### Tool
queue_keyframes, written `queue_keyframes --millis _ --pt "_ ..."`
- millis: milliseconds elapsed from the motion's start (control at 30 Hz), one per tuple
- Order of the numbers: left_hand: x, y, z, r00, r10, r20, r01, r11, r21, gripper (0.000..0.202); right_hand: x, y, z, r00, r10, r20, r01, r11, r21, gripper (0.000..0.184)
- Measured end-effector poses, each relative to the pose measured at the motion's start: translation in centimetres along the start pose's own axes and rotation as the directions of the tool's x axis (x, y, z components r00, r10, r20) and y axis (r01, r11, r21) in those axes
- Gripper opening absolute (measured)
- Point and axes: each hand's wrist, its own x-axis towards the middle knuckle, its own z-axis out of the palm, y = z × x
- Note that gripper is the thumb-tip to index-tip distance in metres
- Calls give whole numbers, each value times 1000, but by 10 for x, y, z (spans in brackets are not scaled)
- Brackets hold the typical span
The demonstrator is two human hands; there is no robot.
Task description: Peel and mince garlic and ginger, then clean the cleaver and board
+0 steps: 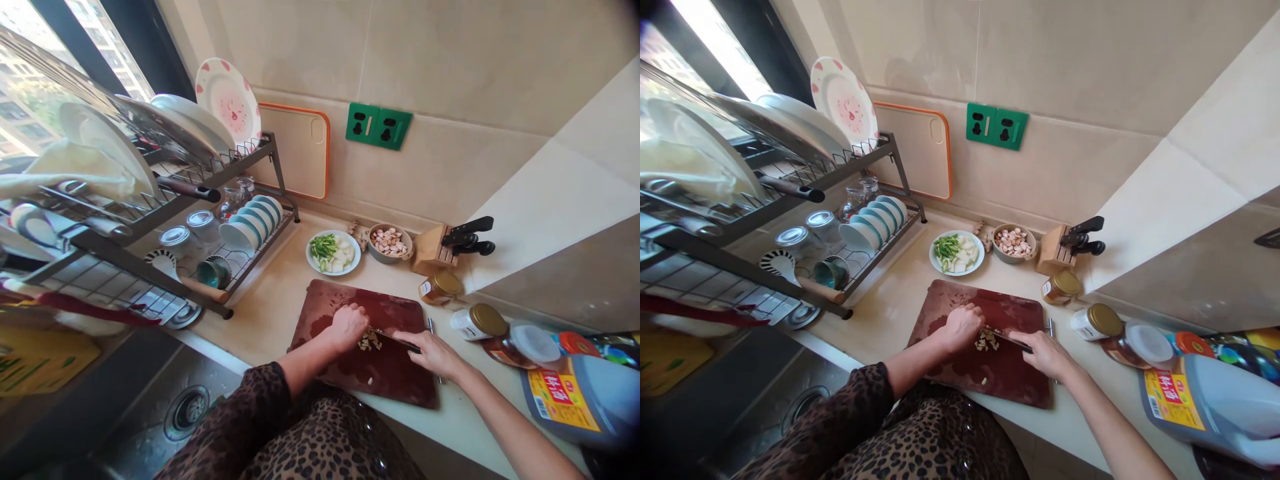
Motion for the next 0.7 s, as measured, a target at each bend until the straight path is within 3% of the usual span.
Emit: queue_keyframes --millis 333,533,700 --pt "-1 -11 0 999 36 -19 -36 999 6 16 -9 -10 17 989 135 -57 -135 991 -6 58" --pt "0 -10 -1 998 61 -3 -61 998 23 16 -15 -14 26 993 90 -79 -88 996 32 56" --pt "-2 -13 -3 996 87 30 -89 991 96 16 -19 -18 36 982 154 -113 -152 988 24 58"
